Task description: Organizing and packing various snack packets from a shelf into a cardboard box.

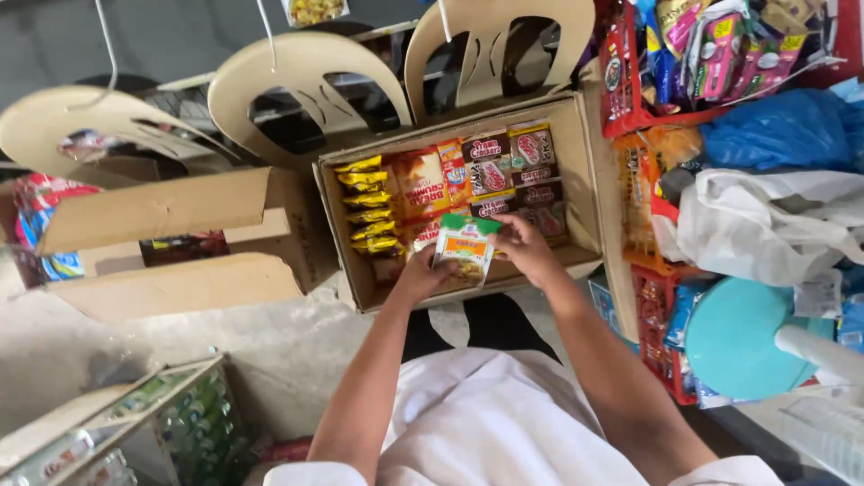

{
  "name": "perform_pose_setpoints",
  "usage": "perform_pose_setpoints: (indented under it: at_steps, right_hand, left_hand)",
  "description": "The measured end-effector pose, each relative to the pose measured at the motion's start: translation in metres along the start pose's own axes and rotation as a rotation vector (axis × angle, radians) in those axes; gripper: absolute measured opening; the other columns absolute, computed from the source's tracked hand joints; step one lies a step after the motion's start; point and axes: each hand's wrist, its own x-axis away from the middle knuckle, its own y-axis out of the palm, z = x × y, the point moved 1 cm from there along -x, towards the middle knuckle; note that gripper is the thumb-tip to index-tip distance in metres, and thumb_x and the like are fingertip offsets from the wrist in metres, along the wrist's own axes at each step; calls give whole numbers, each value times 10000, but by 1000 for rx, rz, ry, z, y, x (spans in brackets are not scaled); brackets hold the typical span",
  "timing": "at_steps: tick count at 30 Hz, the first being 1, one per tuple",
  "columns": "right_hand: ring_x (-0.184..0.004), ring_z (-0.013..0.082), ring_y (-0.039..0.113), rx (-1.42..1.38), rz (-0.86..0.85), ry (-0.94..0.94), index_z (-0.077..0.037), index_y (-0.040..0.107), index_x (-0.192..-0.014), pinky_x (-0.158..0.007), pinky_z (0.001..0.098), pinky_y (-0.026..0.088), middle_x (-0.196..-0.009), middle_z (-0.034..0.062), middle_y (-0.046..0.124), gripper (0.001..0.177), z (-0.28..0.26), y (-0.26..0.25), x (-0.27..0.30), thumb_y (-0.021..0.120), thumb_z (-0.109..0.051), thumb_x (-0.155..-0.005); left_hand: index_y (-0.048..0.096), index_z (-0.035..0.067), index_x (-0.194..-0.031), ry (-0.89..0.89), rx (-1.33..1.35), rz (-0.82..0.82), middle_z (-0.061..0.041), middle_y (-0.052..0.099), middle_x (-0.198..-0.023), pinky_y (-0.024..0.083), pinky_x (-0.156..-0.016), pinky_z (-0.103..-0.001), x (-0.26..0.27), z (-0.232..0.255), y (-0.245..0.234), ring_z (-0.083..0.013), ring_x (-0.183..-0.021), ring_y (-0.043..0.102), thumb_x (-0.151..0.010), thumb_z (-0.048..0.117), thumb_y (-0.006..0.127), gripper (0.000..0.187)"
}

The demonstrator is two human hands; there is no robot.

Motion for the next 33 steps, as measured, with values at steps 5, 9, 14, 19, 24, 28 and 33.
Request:
perform_pose_setpoints:
  at_steps: [5, 9, 14, 19, 24, 28, 33]
  right_hand:
    - [-980, 142, 656, 65, 17, -10, -103, 573, -1346, -755, 329, 594, -1162, 57, 662, 452, 12, -11, -14, 718, -156, -922]
    - [-988, 153, 658, 288, -25, -11, -85, 570, -1328, -806, 339, 564, -1152, 46, 690, 453, 44, -17, -48, 729, -217, -925]
    - [-972, 187, 650, 474, -67, -63, -51, 629, -1262, -870, 363, 533, -1089, 71, 725, 397, 120, -14, -98, 741, -255, -941]
    - [-955, 218, 681, 648, 29, -127, -52, 634, -1251, -872, 385, 534, -1053, 103, 733, 373, 106, 2, -161, 723, -230, -936]
    - [-903, 232, 718, 589, 100, -119, 6, 616, -1212, -762, 377, 576, -1107, 112, 720, 314, 106, 11, -224, 727, -110, -943]
    - [-882, 221, 734, 345, 96, 60, 26, 617, -1178, -700, 349, 635, -1138, 118, 702, 262, 121, 19, -217, 717, -88, -966]
    - [-955, 242, 777, -355, 114, 257, -31, 630, -1239, -814, 351, 657, -1203, 112, 698, 339, 151, 27, -210, 709, -91, -914]
  left_hand:
    - [663, 53, -1233, -205, 205, -19, -2, 720, -963, 542, -681, -280, -3, -5, 22, -75, -791, 638, -897, 198, 797, 389]
    - [639, 64, -1252, -231, 363, 93, -16, 699, -884, 513, -595, -278, -21, -32, 36, -90, -688, 611, -915, 122, 736, 355]
    - [622, 34, -1191, -201, 327, 196, -47, 716, -912, 526, -645, -304, -39, -86, 44, -121, -741, 638, -913, 93, 718, 300]
    - [619, 35, -1169, -129, -12, 410, -83, 720, -963, 556, -769, -358, -94, -134, 32, -187, -860, 669, -879, 104, 771, 335]
    - [512, 15, -1271, 135, 391, 555, -96, 661, -1162, 552, -921, -323, -162, -185, 19, -193, -1071, 667, -900, -21, 597, 382]
    - [622, -7, -1205, 15, 24, 660, -110, 706, -1081, 561, -894, -318, -160, -157, -4, -206, -1001, 686, -876, -72, 654, 337]
    - [549, 119, -1235, -8, 801, 674, 5, 654, -1089, 572, -856, -280, -160, -71, -20, -90, -981, 656, -826, 7, 733, 462]
